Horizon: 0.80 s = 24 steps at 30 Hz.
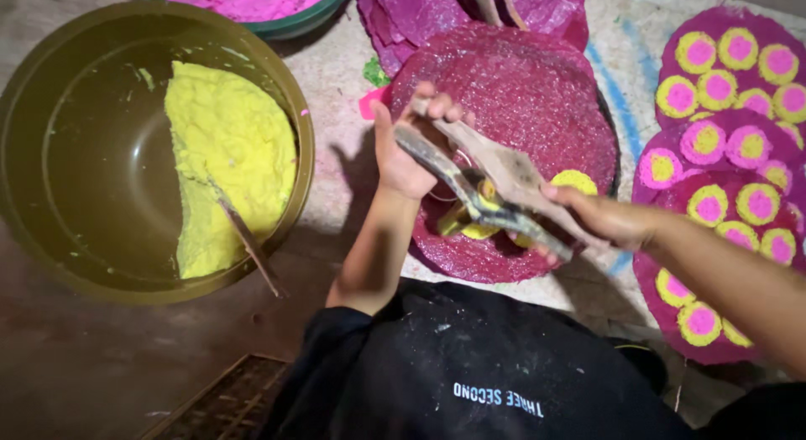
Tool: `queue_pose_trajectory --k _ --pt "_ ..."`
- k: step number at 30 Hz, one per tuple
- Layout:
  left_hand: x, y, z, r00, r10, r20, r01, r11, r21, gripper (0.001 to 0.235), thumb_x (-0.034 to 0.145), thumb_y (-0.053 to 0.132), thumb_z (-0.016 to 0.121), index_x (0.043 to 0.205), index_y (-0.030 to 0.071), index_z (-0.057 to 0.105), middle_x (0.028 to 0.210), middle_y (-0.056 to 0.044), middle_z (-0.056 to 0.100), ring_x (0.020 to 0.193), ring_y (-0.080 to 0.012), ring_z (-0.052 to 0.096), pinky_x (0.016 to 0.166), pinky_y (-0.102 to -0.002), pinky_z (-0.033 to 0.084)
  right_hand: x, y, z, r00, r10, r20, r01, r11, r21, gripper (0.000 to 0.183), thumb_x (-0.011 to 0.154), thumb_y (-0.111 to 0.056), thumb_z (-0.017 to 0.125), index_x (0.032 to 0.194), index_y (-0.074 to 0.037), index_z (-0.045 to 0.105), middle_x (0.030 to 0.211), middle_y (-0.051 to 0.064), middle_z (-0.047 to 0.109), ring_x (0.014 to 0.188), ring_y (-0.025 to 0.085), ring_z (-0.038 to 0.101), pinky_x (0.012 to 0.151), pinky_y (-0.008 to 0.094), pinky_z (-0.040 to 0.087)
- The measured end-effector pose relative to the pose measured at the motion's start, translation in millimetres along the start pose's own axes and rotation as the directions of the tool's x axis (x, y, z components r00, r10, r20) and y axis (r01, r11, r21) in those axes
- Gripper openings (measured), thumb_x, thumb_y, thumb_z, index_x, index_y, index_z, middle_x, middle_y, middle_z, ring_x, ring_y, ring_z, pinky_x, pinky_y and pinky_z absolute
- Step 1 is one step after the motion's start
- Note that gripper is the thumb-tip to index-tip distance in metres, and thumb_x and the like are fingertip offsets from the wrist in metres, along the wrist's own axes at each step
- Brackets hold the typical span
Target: The person uses a manual press to form yellow dough into ring shapes on a pink mat, then fills the centers with pink dough using the same press. The finished two-toned rings are arranged on a tray. The person repeatedly scoops dough, presses, and transfers the formed pieces.
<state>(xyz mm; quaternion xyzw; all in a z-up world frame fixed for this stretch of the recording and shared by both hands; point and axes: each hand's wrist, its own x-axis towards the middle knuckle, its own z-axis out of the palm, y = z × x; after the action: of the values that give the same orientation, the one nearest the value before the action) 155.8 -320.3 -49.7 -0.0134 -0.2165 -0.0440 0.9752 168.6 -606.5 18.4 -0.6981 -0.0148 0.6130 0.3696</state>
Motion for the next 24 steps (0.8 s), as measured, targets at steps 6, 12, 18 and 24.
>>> queue_pose_trajectory --k 6,12,18,24 --pt "10 21 -21 0.941 0.287 -0.179 -0.27 0.956 0.111 0.037 0.105 0.053 0.05 0.102 0.017 0.052 0.09 0.003 0.053 0.09 -0.0159 0.056 0.1 -0.039 0.048 9 -69 -1 0.94 -0.057 -0.337 -0.118 0.87 -0.478 0.092 0.097 -0.074 0.024 0.088 0.002 0.075 0.073 0.017 0.071 0.071 0.027 0.069 0.07 0.044 0.054" --pt "0 43 -37 0.96 0.261 -0.106 -0.253 0.964 0.082 0.039 0.105 0.055 0.049 0.096 0.017 0.051 0.085 0.004 0.051 0.086 -0.0149 0.054 0.095 -0.037 0.05 28 -75 21 0.929 -0.152 -0.339 -0.043 0.862 -0.504 0.09 0.095 -0.074 0.029 0.095 0.004 0.075 0.072 0.018 0.071 0.069 0.026 0.071 0.071 0.043 0.055" --pt "-1 10 -55 0.926 0.287 -0.245 -0.292 0.956 0.017 0.026 0.1 0.043 0.051 0.091 0.019 0.049 0.081 0.005 0.048 0.081 -0.0135 0.053 0.09 -0.037 0.05 16 -70 10 0.918 -0.108 -0.383 -0.115 0.849 -0.516 0.084 0.097 -0.069 0.032 0.096 0.005 0.073 0.072 0.019 0.072 0.068 0.03 0.076 0.071 0.046 0.059" --pt "24 18 -71 0.95 0.265 -0.165 -0.253 0.963 0.092 0.022 0.096 0.04 0.051 0.088 0.02 0.048 0.077 0.007 0.046 0.076 -0.0119 0.05 0.086 -0.035 0.051 13 -80 15 0.835 -0.267 -0.481 -0.094 0.792 -0.603 0.063 0.101 -0.058 0.037 0.118 -0.007 0.069 0.072 0.023 0.073 0.075 0.036 0.075 0.08 0.05 0.054"
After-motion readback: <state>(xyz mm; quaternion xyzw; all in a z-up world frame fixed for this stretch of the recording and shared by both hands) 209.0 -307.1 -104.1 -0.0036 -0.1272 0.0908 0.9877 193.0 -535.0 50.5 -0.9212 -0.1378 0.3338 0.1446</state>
